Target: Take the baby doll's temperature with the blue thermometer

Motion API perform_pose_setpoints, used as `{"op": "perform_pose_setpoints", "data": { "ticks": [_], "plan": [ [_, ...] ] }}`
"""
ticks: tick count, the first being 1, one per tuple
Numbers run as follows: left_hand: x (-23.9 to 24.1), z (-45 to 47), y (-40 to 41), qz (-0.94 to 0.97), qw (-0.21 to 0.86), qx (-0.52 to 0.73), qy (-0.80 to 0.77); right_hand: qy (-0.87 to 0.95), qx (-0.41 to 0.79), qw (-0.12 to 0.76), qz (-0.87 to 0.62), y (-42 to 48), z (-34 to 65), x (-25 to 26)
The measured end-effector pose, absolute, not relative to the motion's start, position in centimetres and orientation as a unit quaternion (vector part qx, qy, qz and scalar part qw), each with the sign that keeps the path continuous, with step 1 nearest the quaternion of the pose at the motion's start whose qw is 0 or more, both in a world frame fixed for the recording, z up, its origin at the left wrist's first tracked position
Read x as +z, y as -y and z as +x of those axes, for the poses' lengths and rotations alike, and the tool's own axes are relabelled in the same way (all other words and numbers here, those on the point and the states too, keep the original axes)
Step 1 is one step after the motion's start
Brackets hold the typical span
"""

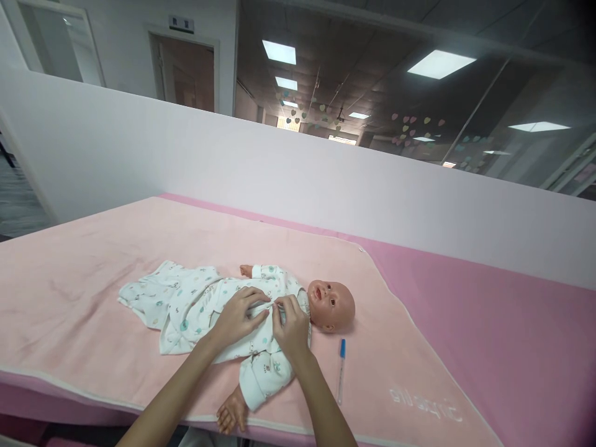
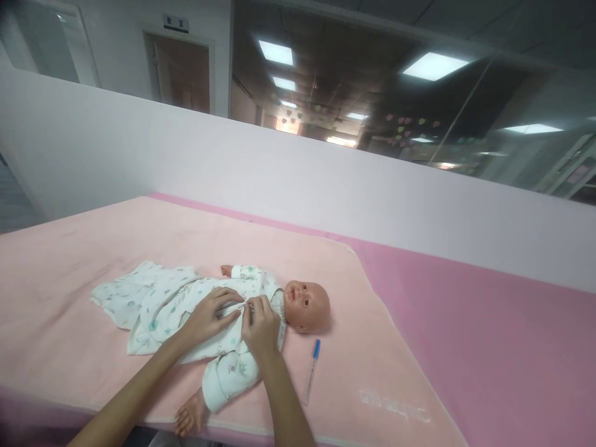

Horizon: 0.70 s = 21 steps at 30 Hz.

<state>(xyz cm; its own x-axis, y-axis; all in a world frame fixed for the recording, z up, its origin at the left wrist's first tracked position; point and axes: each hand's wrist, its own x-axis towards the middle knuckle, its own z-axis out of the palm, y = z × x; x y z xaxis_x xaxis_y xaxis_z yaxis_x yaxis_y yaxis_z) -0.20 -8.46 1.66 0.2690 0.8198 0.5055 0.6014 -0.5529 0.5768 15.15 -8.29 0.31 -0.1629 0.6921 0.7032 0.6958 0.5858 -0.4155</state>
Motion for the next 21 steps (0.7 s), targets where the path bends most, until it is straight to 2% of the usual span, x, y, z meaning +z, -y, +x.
{"op": "perform_pose_setpoints", "data": {
  "ticks": [15,21],
  "plan": [
    [0.86,0.29,8.57,0.82,-0.003,0.37,-0.437,0.749,-0.022,0.455,-0.482,8.23,14.87,0.2],
    [1.17,0.33,8.68,0.808,0.038,0.381,-0.448,0.742,-0.009,0.465,-0.483,8.11,14.82,0.04]
  ]
}}
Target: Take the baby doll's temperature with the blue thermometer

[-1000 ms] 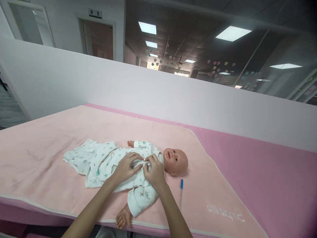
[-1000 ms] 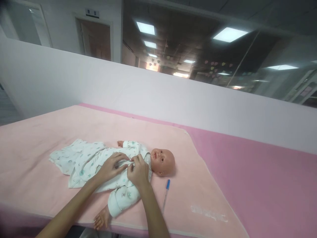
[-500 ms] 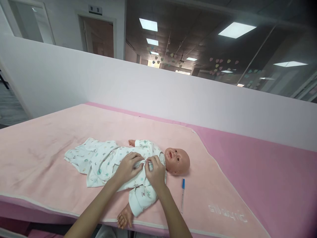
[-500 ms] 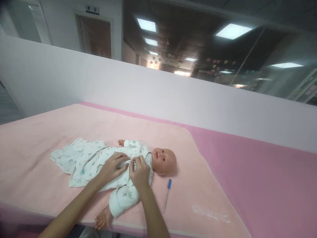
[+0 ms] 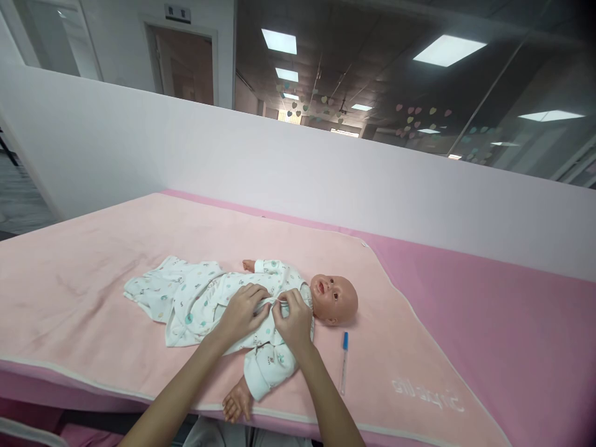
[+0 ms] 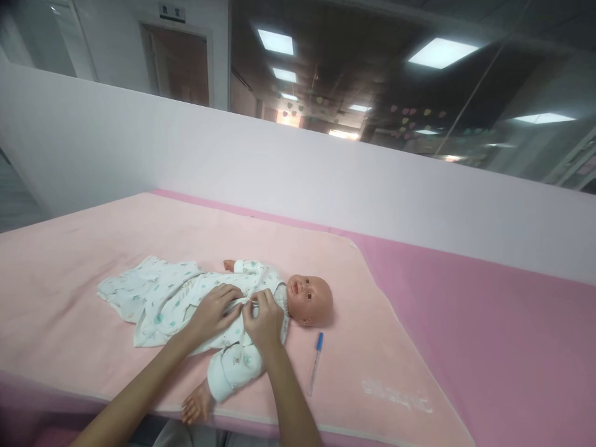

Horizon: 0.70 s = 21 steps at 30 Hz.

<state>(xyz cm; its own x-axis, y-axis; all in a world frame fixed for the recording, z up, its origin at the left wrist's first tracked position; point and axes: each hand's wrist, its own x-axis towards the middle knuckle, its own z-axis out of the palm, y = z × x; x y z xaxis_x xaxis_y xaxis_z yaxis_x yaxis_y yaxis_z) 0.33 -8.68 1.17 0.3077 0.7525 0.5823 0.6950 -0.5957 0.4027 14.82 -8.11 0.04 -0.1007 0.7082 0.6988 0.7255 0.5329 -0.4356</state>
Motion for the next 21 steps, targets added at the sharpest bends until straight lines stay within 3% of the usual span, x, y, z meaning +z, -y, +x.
{"op": "perform_pose_setpoints", "data": {
  "ticks": [13,17,21],
  "plan": [
    [1.53,-0.09,8.68,0.766,0.163,0.432,-0.447,0.71,-0.046,0.5,-0.493,7.88,14.65,-0.14],
    [1.11,-0.15,8.74,0.765,0.119,0.451,-0.444,0.7,-0.072,0.521,-0.483,7.91,14.72,-0.27],
    [0.84,-0.23,8.52,0.775,0.044,0.429,-0.461,0.743,-0.063,0.481,-0.461,8.08,14.79,-0.49]
  ]
}}
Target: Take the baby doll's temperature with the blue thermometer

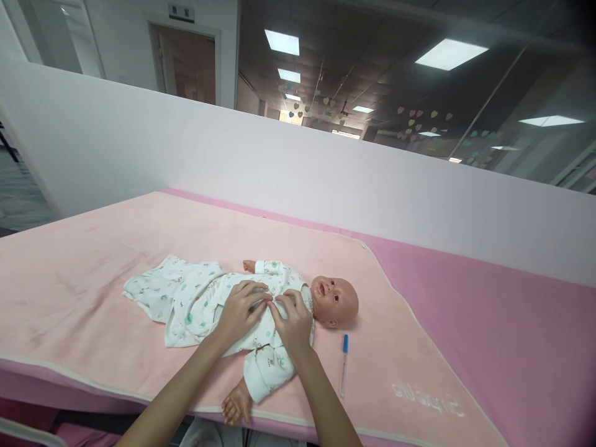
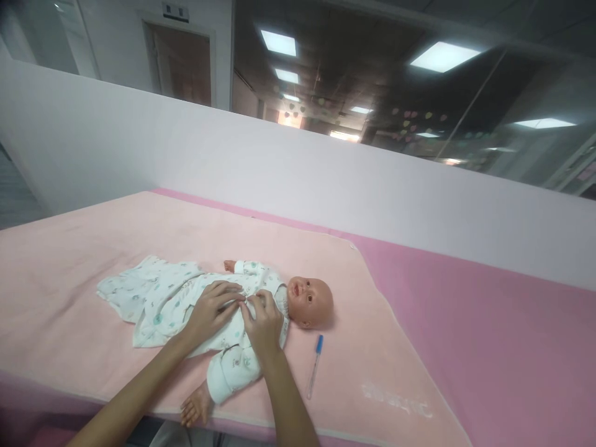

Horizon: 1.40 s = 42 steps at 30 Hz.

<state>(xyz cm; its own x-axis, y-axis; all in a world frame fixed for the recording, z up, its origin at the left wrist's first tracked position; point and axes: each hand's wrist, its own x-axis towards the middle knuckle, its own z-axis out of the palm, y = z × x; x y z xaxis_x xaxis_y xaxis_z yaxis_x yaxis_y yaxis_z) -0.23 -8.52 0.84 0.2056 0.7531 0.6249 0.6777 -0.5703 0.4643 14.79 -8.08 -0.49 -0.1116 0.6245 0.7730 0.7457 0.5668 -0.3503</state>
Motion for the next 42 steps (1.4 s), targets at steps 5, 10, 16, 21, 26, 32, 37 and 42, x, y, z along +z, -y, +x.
{"op": "perform_pose_setpoints", "data": {
  "ticks": [5,10,16,21,26,32,37,42],
  "plan": [
    [0.9,-0.3,8.7,0.787,0.013,0.4,-0.47,0.762,-0.045,0.46,-0.454,8.2,14.7,-0.3],
    [0.5,-1.5,10.2,0.774,-0.021,0.39,-0.498,0.767,-0.042,0.449,-0.456,8.2,14.9,-0.2],
    [-0.9,-4.0,11.8,0.72,-0.033,0.418,-0.553,0.819,-0.089,0.406,-0.396,8.7,13.1,1.2],
    [-0.8,-4.1,12.0,0.728,-0.056,0.421,-0.537,0.854,-0.071,0.321,-0.403,9.2,10.9,1.9],
    [-0.7,-3.9,12.0,0.736,-0.063,0.42,-0.527,0.845,-0.049,0.327,-0.421,8.9,11.0,1.2],
    [-0.4,-3.0,11.9,0.746,-0.063,0.416,-0.516,0.824,-0.021,0.366,-0.433,8.6,11.2,0.7],
    [-0.2,-2.0,11.7,0.739,-0.061,0.405,-0.535,0.813,-0.017,0.379,-0.442,8.5,11.0,0.4],
    [-0.3,-1.8,11.5,0.737,-0.057,0.394,-0.547,0.811,0.002,0.39,-0.436,8.4,11.0,0.2]
  ]
}}
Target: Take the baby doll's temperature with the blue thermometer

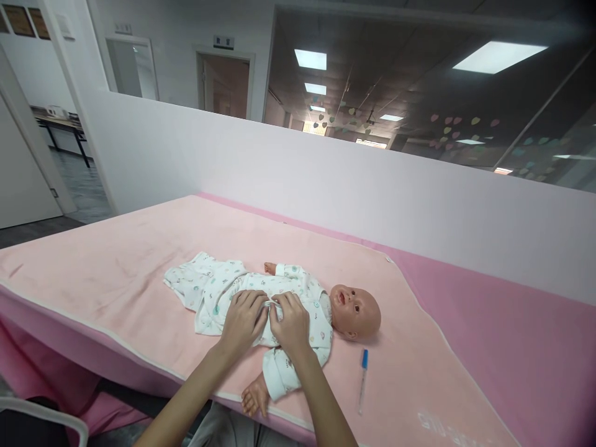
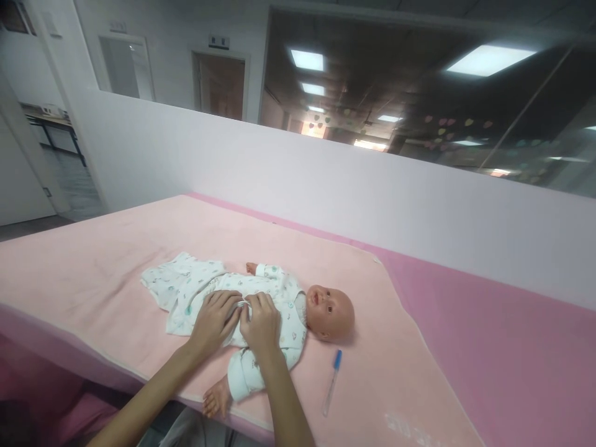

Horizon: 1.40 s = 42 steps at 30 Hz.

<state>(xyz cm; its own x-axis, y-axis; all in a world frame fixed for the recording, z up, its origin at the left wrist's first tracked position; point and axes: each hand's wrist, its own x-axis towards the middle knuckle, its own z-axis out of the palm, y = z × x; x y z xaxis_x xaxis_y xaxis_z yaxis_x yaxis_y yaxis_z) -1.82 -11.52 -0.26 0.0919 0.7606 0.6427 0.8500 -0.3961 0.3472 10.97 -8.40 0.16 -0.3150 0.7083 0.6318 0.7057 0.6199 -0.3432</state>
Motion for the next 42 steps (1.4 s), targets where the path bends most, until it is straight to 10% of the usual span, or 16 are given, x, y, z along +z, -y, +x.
{"op": "perform_pose_setpoints", "data": {
  "ticks": [12,36,42],
  "plan": [
    [-0.6,-2.6,11.4,-0.704,-0.085,-0.439,0.552,0.775,0.045,0.443,-0.448,8.3,11.0,-0.1],
    [-0.9,-2.4,11.8,-0.708,0.056,-0.425,0.561,0.678,-0.018,0.442,-0.587,15.5,21.7,1.0],
    [-0.6,-1.9,12.1,-0.714,0.07,-0.426,0.551,0.652,-0.045,0.316,-0.687,18.3,28.6,-3.5]
  ]
}}
